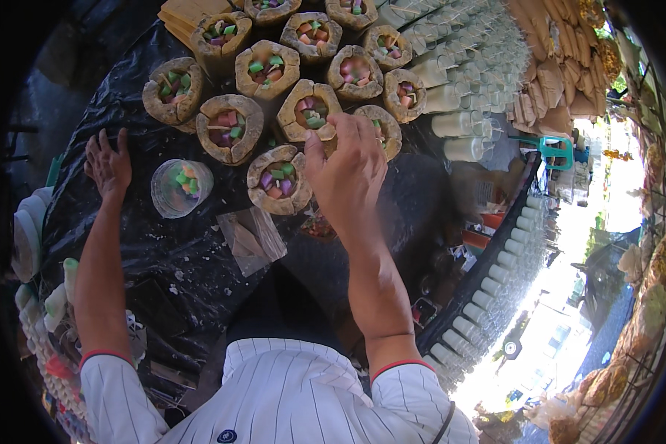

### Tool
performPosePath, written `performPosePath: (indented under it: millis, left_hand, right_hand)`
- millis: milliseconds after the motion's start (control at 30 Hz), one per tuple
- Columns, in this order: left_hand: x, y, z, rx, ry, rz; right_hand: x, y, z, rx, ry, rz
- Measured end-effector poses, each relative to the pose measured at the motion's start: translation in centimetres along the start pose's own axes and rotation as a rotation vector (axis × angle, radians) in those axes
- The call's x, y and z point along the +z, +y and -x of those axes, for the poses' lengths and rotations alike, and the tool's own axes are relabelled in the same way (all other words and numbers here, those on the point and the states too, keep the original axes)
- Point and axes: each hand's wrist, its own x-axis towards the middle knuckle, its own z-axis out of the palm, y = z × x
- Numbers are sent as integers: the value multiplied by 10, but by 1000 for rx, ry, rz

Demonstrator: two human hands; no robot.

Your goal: The person places small colored wax pieces into hollowed coconut shells, then inserts a wick into each shell. The person handles the shells and wicks by hand and arranges the finished units on a table.

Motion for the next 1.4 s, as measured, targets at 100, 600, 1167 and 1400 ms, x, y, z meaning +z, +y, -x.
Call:
performPosePath:
  millis: [100,600,1167,1400]
  left_hand:
    - [-2,2,0,-2,-6,9]
    - [-3,2,1,6,-2,13]
    - [-1,0,2,10,11,20]
    - [-2,1,2,2,4,15]
  right_hand:
    - [3,-4,-7,-14,11,1]
    - [13,-7,-25,29,-67,-80]
    - [5,6,-20,120,-179,-284]
    - [10,7,-18,25,-76,-167]
